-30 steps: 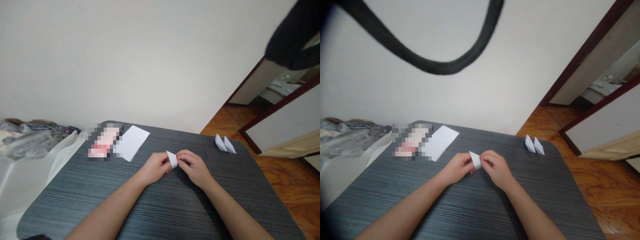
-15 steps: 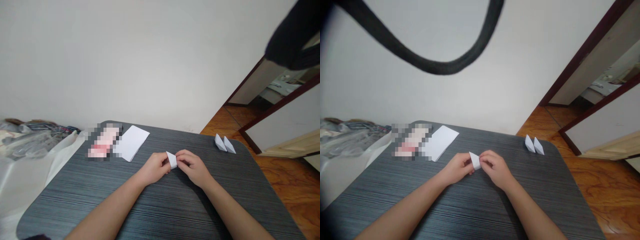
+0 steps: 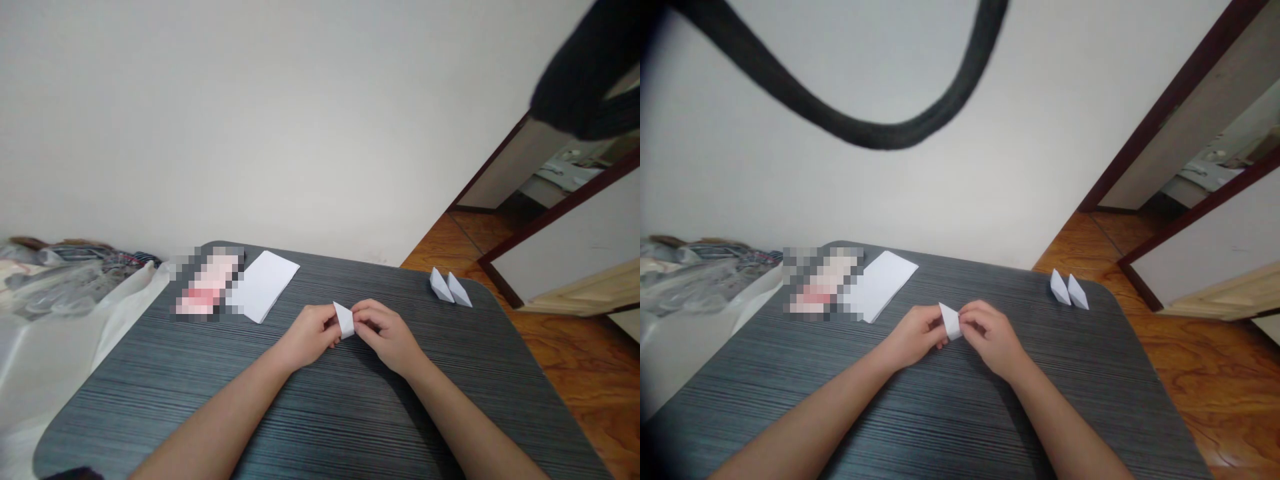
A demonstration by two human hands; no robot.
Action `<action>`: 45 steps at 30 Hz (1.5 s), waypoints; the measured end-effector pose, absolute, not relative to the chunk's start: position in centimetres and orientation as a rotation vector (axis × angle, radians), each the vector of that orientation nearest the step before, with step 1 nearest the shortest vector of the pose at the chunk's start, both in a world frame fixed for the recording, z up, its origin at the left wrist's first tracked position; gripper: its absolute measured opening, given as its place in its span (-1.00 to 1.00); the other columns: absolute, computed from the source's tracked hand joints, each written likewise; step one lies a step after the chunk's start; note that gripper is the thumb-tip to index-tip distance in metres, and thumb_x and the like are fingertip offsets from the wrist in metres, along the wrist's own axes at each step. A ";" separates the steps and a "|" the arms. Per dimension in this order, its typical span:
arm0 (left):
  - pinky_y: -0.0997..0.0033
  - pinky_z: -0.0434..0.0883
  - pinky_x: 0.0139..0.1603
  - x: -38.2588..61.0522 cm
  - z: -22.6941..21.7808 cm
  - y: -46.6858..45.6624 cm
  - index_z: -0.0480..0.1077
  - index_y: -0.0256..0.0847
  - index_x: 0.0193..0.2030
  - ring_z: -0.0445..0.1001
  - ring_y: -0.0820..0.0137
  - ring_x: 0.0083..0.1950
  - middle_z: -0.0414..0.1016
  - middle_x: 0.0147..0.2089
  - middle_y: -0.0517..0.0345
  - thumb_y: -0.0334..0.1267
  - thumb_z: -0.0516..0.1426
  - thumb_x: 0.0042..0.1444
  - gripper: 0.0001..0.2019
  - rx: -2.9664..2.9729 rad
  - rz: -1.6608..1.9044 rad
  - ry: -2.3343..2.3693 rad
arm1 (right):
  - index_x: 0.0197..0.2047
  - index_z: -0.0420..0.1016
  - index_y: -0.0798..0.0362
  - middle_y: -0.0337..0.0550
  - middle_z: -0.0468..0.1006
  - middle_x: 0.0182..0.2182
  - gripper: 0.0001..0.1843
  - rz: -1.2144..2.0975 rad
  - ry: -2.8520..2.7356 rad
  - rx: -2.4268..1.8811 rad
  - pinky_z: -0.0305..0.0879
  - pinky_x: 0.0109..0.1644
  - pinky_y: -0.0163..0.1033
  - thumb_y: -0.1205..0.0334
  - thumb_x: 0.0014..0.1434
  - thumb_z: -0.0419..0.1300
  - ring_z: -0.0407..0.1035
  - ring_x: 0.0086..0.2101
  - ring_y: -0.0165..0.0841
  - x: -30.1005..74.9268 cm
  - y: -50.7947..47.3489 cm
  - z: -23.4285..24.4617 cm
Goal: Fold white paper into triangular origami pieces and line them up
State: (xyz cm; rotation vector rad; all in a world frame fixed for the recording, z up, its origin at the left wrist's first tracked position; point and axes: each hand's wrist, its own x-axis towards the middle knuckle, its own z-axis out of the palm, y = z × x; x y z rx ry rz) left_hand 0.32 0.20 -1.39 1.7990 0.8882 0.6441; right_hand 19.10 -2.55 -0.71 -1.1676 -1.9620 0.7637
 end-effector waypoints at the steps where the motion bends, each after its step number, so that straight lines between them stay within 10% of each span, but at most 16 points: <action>1: 0.55 0.26 -0.48 0.3 -1.4 0.2 0.37 -0.27 -0.34 0.38 0.50 -0.51 0.42 -0.49 0.21 -0.27 0.04 0.13 -0.87 1.785 0.654 0.892 | -0.32 0.49 0.07 -0.11 0.46 -0.25 -0.85 0.761 -1.957 -1.178 0.27 -0.20 -0.27 0.40 0.18 0.09 0.36 -0.26 -0.36 19.2 -2.6 -0.8; 13: 0.49 0.29 -0.28 0.2 -1.0 0.5 0.37 -0.21 -0.22 0.38 0.47 -0.32 0.44 -0.33 0.20 -0.37 -0.04 0.20 -0.83 1.906 0.838 0.964 | -0.32 0.45 0.05 -0.11 0.47 -0.22 -0.87 0.745 -1.859 -1.196 0.30 -0.17 -0.24 0.33 0.21 0.08 0.38 -0.24 -0.34 19.8 -2.7 -1.3; 22: 0.36 0.29 -0.13 -0.2 -1.4 0.6 0.41 -0.18 -0.19 0.34 0.38 -0.20 0.46 -0.25 0.13 -0.32 -0.07 0.25 -0.77 2.398 0.694 0.898 | 0.13 0.26 -0.01 -0.13 0.45 -0.27 -0.62 0.585 -1.945 -1.202 0.32 -0.17 -0.21 0.34 0.24 0.01 0.37 -0.29 -0.35 20.7 -2.6 -1.8; 45: 0.36 0.35 -0.14 -0.2 -1.2 0.5 0.34 -0.15 -0.05 0.38 0.37 -0.15 0.35 -0.12 0.07 -0.31 -0.07 0.22 -0.76 2.363 0.798 1.073 | -0.19 0.42 0.11 -0.06 0.53 -0.33 -0.78 -0.143 -1.865 -1.965 0.25 -0.22 -0.22 0.23 0.25 -0.01 0.42 -0.29 -0.24 28.0 -0.6 -0.9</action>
